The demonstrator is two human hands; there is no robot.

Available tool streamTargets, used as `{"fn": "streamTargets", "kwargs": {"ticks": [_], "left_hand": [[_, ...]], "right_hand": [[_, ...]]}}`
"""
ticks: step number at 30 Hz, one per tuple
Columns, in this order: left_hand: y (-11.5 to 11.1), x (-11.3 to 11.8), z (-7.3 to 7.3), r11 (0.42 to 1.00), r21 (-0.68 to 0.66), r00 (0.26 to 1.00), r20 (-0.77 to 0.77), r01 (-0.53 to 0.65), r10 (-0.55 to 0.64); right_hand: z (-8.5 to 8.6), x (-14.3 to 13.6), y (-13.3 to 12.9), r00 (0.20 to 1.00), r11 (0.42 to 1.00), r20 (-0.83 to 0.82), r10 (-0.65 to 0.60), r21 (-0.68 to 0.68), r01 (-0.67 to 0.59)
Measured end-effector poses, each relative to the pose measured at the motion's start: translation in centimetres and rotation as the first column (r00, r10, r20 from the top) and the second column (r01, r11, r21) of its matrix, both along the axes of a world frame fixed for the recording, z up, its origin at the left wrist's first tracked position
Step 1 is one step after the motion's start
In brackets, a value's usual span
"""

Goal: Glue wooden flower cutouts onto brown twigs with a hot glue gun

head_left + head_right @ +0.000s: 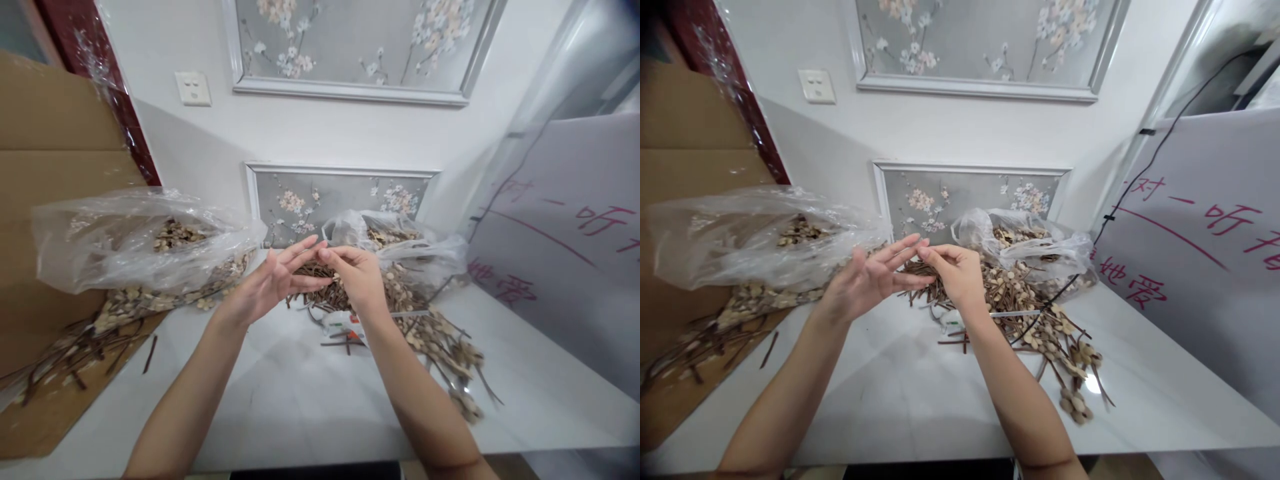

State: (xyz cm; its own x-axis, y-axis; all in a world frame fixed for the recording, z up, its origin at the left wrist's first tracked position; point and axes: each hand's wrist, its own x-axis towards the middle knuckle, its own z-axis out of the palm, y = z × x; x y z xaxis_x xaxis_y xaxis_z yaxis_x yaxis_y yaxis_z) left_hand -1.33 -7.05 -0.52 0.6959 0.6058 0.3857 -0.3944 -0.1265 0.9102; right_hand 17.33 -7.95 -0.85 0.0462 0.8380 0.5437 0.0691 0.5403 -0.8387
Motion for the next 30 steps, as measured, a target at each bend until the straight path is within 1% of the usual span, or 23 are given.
{"fn": "streamTargets", "kwargs": {"ticks": [3, 5, 6, 7, 8, 9, 10, 11, 12, 13, 14, 15, 16, 19, 21, 24, 26, 28, 30], "left_hand": [[0.2, 0.0, -0.4, 0.997, 0.073, 0.998, -0.061, 0.033, -0.028], [-0.1, 0.3, -0.6, 0.988, 0.117, 0.983, -0.167, 0.096, -0.076], [-0.3, 0.5, -0.7, 0.984, 0.152, 0.973, -0.223, 0.095, -0.059], [-0.6, 0.9, -0.8, 0.976, 0.216, 0.964, -0.264, 0.032, 0.026], [-0.9, 1.2, -0.9, 0.94, 0.326, 0.945, -0.266, -0.099, 0.192], [-1.1, 1.5, -1.0, 0.836, 0.475, 0.889, -0.206, -0.276, 0.41], [-1.2, 1.8, -1.0, 0.642, 0.623, 0.782, -0.075, -0.448, 0.619], [-1.2, 1.9, -1.0, 0.398, 0.727, 0.649, 0.086, -0.559, 0.755], [-1.1, 1.8, -1.0, 0.172, 0.782, 0.534, 0.23, -0.599, 0.814], [-0.9, 1.6, -1.0, 0.011, 0.806, 0.458, 0.325, -0.592, 0.828], [-0.7, 1.2, -0.9, -0.08, 0.821, 0.418, 0.369, -0.566, 0.83], [-0.6, 0.7, -0.8, -0.121, 0.835, 0.396, 0.376, -0.537, 0.838], [-0.5, 0.0, -0.8, -0.138, 0.85, 0.381, 0.366, -0.509, 0.849], [-0.9, -1.8, -0.9, -0.173, 0.884, 0.354, 0.344, -0.433, 0.87], [-1.5, -2.6, -1.0, -0.198, 0.894, 0.354, 0.351, -0.401, 0.867], [-2.4, -3.2, -1.1, -0.217, 0.895, 0.374, 0.369, -0.389, 0.851], [-2.8, -3.4, -1.2, -0.223, 0.886, 0.378, 0.385, -0.406, 0.842], [-3.0, -3.5, -1.3, -0.225, 0.88, 0.368, 0.391, -0.419, 0.844], [-3.1, -3.6, -1.4, -0.237, 0.885, 0.349, 0.387, -0.4, 0.854]], "right_hand": [[-0.6, 0.0, 0.8, 0.998, 0.994, -0.022, -0.063, 0.092, 0.064], [-1.0, 0.2, 1.6, 0.987, 0.982, -0.108, -0.12, 0.13, 0.134], [-1.2, 0.4, 2.0, 0.976, 0.982, -0.174, -0.131, 0.116, 0.152], [-1.4, 0.7, 2.4, 0.961, 0.987, -0.247, -0.121, 0.07, 0.142], [-1.5, 1.0, 2.7, 0.945, 0.996, -0.317, -0.086, -0.002, 0.09], [-1.5, 1.3, 3.0, 0.924, 0.997, -0.38, -0.029, -0.08, -0.001], [-1.4, 1.6, 3.1, 0.899, 0.982, -0.435, 0.04, -0.148, -0.115], [-1.3, 1.8, 3.0, 0.871, 0.953, -0.478, 0.112, -0.198, -0.231], [-1.2, 1.8, 2.8, 0.843, 0.917, -0.507, 0.177, -0.227, -0.329], [-1.0, 1.7, 2.4, 0.82, 0.882, -0.522, 0.234, -0.24, -0.405], [-0.7, 1.5, 1.9, 0.803, 0.854, -0.526, 0.28, -0.245, -0.458], [-0.5, 1.1, 1.3, 0.792, 0.831, -0.523, 0.316, -0.251, -0.497], [-0.3, 0.6, 0.7, 0.782, 0.809, -0.518, 0.346, -0.257, -0.528], [0.0, -1.4, -0.8, 0.749, 0.75, -0.508, 0.425, -0.265, -0.605], [0.0, -2.7, -1.5, 0.727, 0.717, -0.51, 0.46, -0.269, -0.643], [-0.4, -4.2, -1.9, 0.701, 0.679, -0.514, 0.495, -0.275, -0.681], [-0.7, -4.9, -1.9, 0.692, 0.66, -0.511, 0.509, -0.285, -0.696], [-1.1, -5.3, -1.8, 0.686, 0.643, -0.519, 0.51, -0.3, -0.705], [-1.4, -5.6, -1.7, 0.673, 0.625, -0.54, 0.505, -0.308, -0.717]]}}
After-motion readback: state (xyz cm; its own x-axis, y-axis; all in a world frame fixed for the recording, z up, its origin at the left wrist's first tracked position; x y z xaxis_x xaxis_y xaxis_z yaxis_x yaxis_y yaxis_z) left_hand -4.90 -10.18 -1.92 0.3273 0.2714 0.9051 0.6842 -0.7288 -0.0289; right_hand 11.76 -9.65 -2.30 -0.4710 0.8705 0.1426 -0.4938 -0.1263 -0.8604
